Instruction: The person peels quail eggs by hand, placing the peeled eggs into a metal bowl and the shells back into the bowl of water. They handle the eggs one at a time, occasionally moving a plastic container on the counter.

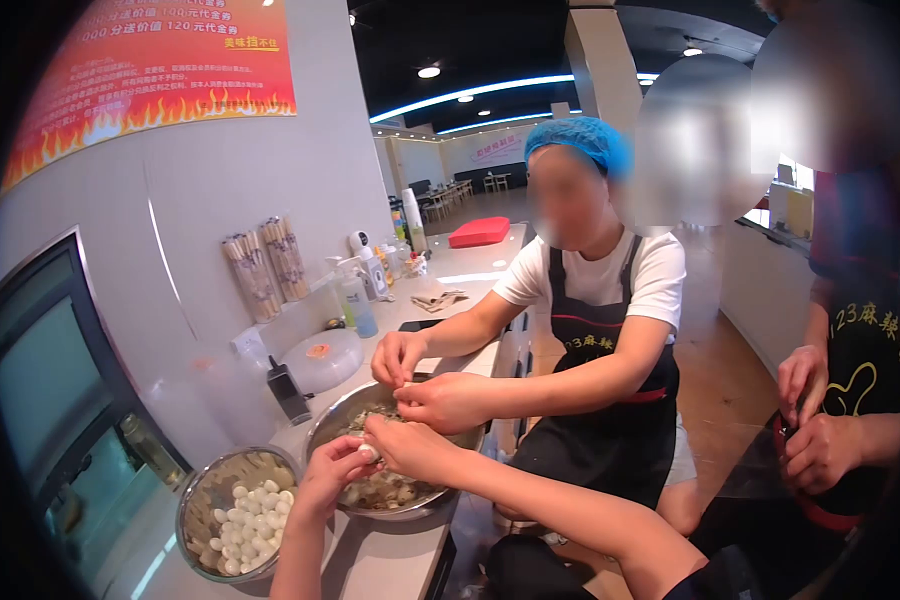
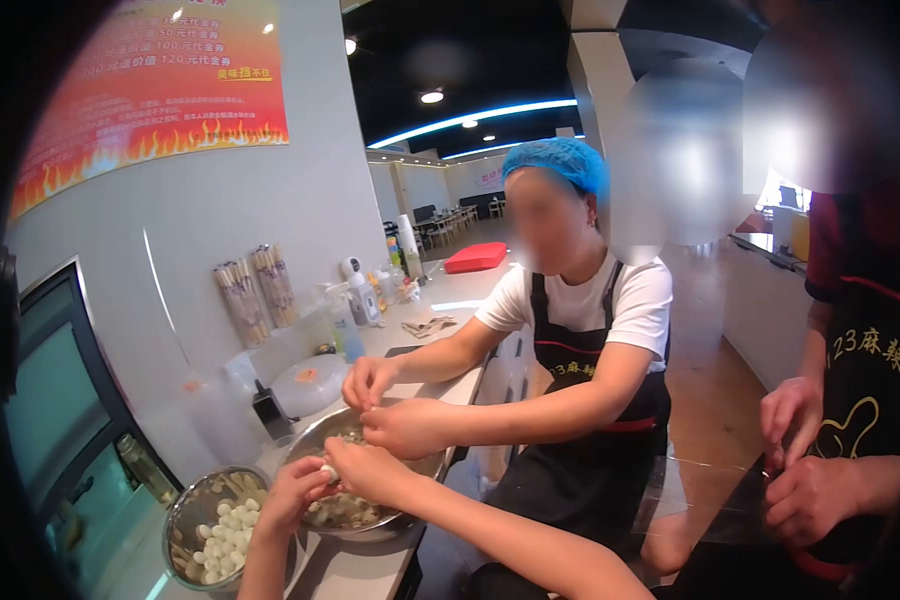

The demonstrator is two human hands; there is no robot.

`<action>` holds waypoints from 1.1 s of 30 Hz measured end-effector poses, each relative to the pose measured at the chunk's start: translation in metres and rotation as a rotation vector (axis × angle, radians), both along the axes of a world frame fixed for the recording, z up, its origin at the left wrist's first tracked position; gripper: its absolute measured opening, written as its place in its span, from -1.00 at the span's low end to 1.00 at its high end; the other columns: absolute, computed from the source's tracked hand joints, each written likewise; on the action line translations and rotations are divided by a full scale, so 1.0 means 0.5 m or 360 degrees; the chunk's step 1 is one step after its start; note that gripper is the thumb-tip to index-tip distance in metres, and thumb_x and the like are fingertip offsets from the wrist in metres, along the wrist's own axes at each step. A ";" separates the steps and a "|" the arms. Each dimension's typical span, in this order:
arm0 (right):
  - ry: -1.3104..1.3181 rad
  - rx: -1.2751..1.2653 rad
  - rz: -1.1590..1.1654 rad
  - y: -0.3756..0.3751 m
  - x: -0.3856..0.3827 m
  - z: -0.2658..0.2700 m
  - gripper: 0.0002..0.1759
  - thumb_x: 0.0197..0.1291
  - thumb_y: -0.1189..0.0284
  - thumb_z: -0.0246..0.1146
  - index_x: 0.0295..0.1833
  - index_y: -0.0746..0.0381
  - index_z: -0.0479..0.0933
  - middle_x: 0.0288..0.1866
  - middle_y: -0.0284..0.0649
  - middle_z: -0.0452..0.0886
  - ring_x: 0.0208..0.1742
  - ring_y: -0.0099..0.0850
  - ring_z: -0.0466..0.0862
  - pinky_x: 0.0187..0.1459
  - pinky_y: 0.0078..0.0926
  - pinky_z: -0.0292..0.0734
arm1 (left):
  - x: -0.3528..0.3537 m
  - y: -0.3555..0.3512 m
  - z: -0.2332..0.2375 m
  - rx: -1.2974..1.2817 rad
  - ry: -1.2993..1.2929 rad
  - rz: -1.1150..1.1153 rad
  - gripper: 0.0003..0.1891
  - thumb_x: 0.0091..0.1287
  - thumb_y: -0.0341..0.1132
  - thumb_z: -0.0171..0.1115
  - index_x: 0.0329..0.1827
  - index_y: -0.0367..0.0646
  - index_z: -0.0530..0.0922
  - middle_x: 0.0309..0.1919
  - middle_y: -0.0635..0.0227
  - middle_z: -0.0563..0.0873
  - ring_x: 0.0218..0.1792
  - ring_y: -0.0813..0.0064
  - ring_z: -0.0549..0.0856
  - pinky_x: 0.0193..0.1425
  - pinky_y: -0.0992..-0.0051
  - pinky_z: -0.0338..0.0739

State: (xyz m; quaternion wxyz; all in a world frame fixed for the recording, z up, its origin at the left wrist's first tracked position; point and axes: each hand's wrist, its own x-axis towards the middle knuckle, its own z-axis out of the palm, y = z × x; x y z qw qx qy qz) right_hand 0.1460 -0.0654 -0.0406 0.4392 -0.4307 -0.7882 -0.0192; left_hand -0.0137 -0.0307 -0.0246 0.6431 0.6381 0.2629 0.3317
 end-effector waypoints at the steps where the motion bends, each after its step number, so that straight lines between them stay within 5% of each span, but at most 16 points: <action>1: -0.0010 0.0017 0.0017 0.001 0.003 0.003 -0.77 0.02 0.48 0.12 -0.28 0.32 0.21 -0.42 0.02 0.48 -0.35 -0.04 0.53 -0.41 -0.20 0.38 | 0.001 -0.007 0.005 0.0006 0.0004 0.0006 -0.80 0.16 -0.44 0.15 -0.16 -0.31 0.46 -0.29 0.31 0.59 -0.29 0.54 0.61 -0.13 0.61 0.52; 3: 0.0035 -0.0036 -0.0006 0.002 0.003 0.001 -0.73 -0.04 0.53 0.16 -0.29 0.32 0.20 -0.42 0.03 0.48 -0.34 -0.02 0.52 -0.39 -0.19 0.38 | 0.002 -0.007 0.006 0.0009 0.0015 0.0037 -0.76 0.13 -0.45 0.16 -0.14 -0.31 0.46 -0.30 0.29 0.59 -0.30 0.52 0.62 -0.15 0.62 0.53; 5: 0.0102 0.0090 0.0000 0.014 0.002 -0.010 -0.84 0.20 0.42 -0.02 -0.29 0.30 0.23 -0.54 0.02 0.45 -0.45 -0.03 0.50 -0.44 -0.19 0.33 | 0.005 -0.011 0.011 -0.0002 -0.0012 0.0063 -0.76 0.12 -0.46 0.16 -0.13 -0.31 0.46 -0.30 0.29 0.59 -0.30 0.52 0.62 -0.15 0.62 0.53; 7: 0.0142 0.0046 0.0013 0.010 0.004 -0.005 -0.85 0.20 0.43 -0.02 -0.30 0.30 0.23 -0.53 0.03 0.44 -0.44 -0.03 0.49 -0.43 -0.19 0.32 | 0.002 -0.003 0.005 -0.0028 -0.0031 0.0052 -0.75 0.13 -0.47 0.14 -0.11 -0.31 0.46 -0.29 0.30 0.59 -0.29 0.53 0.62 -0.14 0.62 0.53; 9: 0.0106 -0.0010 -0.0015 0.011 0.004 -0.001 -0.75 -0.03 0.52 0.15 -0.28 0.31 0.21 -0.46 0.03 0.48 -0.35 0.00 0.52 -0.40 -0.17 0.38 | 0.003 -0.009 0.011 -0.0021 -0.0056 0.0011 -0.74 0.14 -0.47 0.13 -0.09 -0.32 0.45 -0.27 0.30 0.58 -0.27 0.52 0.62 -0.14 0.63 0.53; 18: 0.0238 0.0019 0.0234 0.002 -0.002 0.002 -0.86 0.19 0.44 -0.01 -0.29 0.31 0.25 -0.51 0.04 0.47 -0.43 0.00 0.50 -0.46 -0.19 0.36 | -0.002 0.006 -0.004 0.0016 0.0222 -0.0202 -0.69 0.33 -0.24 -0.06 -0.01 -0.29 0.37 -0.32 0.27 0.57 -0.39 0.52 0.64 -0.28 0.66 0.54; 27: 0.0247 0.0105 0.0067 0.007 0.004 0.000 -0.87 0.18 0.46 0.01 -0.30 0.31 0.26 -0.55 0.03 0.46 -0.46 -0.04 0.51 -0.47 -0.24 0.35 | 0.000 -0.012 0.011 -0.0037 0.0120 -0.0057 -0.77 0.25 -0.40 0.01 -0.07 -0.31 0.41 -0.35 0.35 0.55 -0.39 0.56 0.61 -0.28 0.67 0.51; 33: 0.0187 0.0167 0.0022 0.010 0.005 0.013 -0.90 0.16 0.50 0.02 -0.32 0.33 0.31 -0.53 -0.03 0.43 -0.46 -0.13 0.47 -0.41 -0.32 0.34 | -0.005 0.000 0.010 0.0002 0.0040 -0.0156 -0.69 0.24 -0.28 0.08 -0.04 -0.30 0.45 -0.34 0.43 0.55 -0.37 0.67 0.55 -0.32 0.70 0.45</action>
